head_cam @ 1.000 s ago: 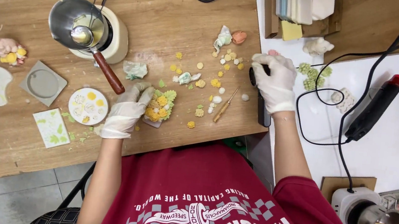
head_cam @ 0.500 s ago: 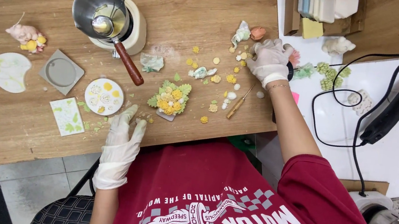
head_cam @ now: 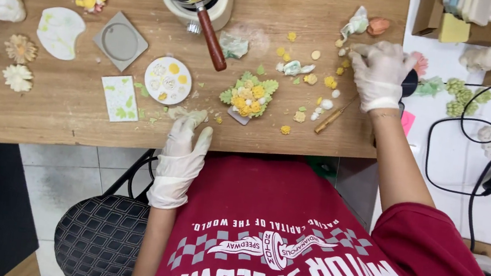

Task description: The recorder is crafting and assembling intricate wax flowers using melted wax, sculpting tools, and a handheld inspection light.

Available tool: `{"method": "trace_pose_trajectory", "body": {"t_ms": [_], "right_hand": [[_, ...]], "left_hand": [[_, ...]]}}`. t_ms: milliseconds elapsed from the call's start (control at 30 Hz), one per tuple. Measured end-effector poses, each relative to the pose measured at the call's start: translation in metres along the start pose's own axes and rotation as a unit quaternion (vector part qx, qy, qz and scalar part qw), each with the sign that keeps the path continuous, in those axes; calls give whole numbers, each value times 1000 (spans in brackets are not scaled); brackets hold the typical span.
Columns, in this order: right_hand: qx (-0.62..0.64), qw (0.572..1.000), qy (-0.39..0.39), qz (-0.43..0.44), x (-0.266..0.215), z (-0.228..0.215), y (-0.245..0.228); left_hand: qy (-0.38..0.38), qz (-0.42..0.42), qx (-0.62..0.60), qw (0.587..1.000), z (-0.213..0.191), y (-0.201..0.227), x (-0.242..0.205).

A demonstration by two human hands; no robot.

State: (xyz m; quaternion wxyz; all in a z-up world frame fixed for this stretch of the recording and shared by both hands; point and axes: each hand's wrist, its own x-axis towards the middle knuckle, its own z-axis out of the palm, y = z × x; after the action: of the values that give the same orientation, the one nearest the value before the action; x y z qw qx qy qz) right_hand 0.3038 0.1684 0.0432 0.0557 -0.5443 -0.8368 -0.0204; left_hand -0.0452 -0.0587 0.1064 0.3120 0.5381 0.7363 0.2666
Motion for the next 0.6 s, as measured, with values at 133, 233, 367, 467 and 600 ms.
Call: {"method": "trace_pose_trajectory", "body": {"t_ms": [133, 233, 367, 467, 600], "right_hand": [[615, 745, -56, 252, -19, -31, -72], [693, 642, -201, 260, -35, -33, -120], [691, 608, -249, 301, -51, -3, -146], [688, 610, -234, 316, -55, 13, -153], [703, 597, -195, 333, -57, 34, -156]], "left_hand": [[15, 6, -14, 1000, 15, -4, 6], [28, 22, -49, 998, 25, 2, 21], [37, 38, -57, 997, 36, 6, 40], [39, 51, -61, 996, 49, 4, 55], [49, 72, -43, 995, 62, 1, 70]]}}
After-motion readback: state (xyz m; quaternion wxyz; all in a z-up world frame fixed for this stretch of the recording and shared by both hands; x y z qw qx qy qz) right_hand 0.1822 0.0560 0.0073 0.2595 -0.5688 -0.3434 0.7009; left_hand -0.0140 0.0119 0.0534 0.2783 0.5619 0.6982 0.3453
